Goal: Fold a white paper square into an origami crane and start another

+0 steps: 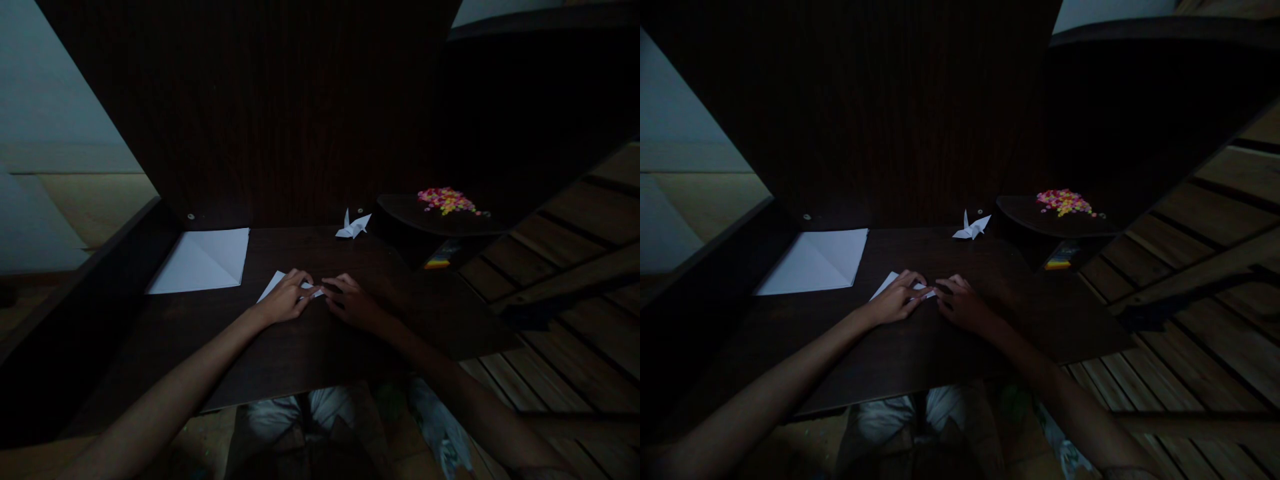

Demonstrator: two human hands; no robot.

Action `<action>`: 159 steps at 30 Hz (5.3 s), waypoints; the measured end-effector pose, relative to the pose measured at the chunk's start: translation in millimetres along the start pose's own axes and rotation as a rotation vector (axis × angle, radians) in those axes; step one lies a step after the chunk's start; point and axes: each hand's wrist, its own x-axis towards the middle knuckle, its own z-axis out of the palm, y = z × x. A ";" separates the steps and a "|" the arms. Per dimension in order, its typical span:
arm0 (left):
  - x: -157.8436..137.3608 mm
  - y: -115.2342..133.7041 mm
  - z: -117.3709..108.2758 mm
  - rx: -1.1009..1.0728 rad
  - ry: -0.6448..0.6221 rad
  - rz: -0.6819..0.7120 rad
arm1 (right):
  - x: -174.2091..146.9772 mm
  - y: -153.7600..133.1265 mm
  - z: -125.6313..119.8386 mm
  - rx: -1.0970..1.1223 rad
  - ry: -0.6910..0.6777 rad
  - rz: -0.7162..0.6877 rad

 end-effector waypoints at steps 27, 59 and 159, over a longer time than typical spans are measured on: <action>-0.2 0.2 -6.0 0.152 -0.059 0.018 | -7.3 -7.5 -6.6 -0.261 -0.108 -0.010; -2.8 -2.1 4.7 0.206 -0.071 0.041 | -5.7 -27.4 -5.4 -0.354 -0.151 0.033; -34.8 -42.8 -29.6 0.067 0.045 -0.223 | 54.7 -2.6 -3.5 -0.246 -0.325 0.337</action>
